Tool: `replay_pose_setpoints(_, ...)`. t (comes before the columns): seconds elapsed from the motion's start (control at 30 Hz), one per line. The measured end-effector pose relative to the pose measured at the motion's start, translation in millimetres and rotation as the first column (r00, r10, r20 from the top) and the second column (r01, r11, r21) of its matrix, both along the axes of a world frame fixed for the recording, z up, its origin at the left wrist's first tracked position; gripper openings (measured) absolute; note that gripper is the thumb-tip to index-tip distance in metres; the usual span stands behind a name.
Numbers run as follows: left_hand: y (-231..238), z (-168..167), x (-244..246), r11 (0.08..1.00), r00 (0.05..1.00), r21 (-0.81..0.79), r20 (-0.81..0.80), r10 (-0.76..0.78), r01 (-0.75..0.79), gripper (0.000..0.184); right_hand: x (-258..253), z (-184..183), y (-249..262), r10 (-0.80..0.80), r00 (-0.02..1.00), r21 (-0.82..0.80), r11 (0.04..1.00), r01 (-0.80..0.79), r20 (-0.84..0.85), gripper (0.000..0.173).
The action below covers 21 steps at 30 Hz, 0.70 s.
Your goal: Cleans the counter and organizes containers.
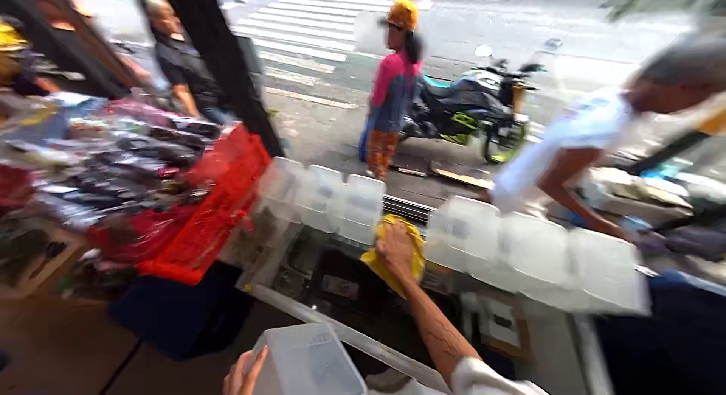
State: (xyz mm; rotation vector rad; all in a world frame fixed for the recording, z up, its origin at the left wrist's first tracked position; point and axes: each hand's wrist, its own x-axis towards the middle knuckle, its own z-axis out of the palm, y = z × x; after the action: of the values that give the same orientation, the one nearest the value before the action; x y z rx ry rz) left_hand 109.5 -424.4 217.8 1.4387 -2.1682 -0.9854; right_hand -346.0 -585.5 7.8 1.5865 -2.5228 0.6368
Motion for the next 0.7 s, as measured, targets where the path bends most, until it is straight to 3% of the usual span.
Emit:
replay_pose_setpoints(0.17, -2, 9, 7, 0.992, 0.993, -0.043, -0.023, 0.116, -0.117, 0.13, 27, 11, 25, 0.154, 0.988, -0.017, 0.988, -0.154, -0.011, 0.069)
replay_pose_setpoints(0.4, -56, 40, -40, 0.955, 0.985, -0.252, -0.028, -0.169, 0.157, 0.131, 68, 25, 112, 0.343, 0.938, 0.063, 0.936, -0.346, 0.049, 0.065)
replay_pose_setpoints(0.53, -101, 81, -102, 0.82, 0.933, -0.481, -0.01, -0.359, 0.31, 0.126, 72, 27, 164, 0.407, 0.896, 0.024, 0.908, -0.417, 0.178, 0.077)
replay_pose_setpoints(0.6, -127, 98, -140, 0.723, 0.909, -0.576, 0.093, -0.407, 0.382, 0.124, 76, 14, 174, 0.348, 0.937, 0.034, 0.936, -0.35, 0.041, 0.056)
replay_pose_setpoints(0.7, -166, 110, -209, 0.569, 0.861, -0.665, 0.241, -0.449, 0.483, 0.123, 65, 8, 194, 0.336, 0.941, 0.077, 0.938, -0.339, 0.041, 0.053)
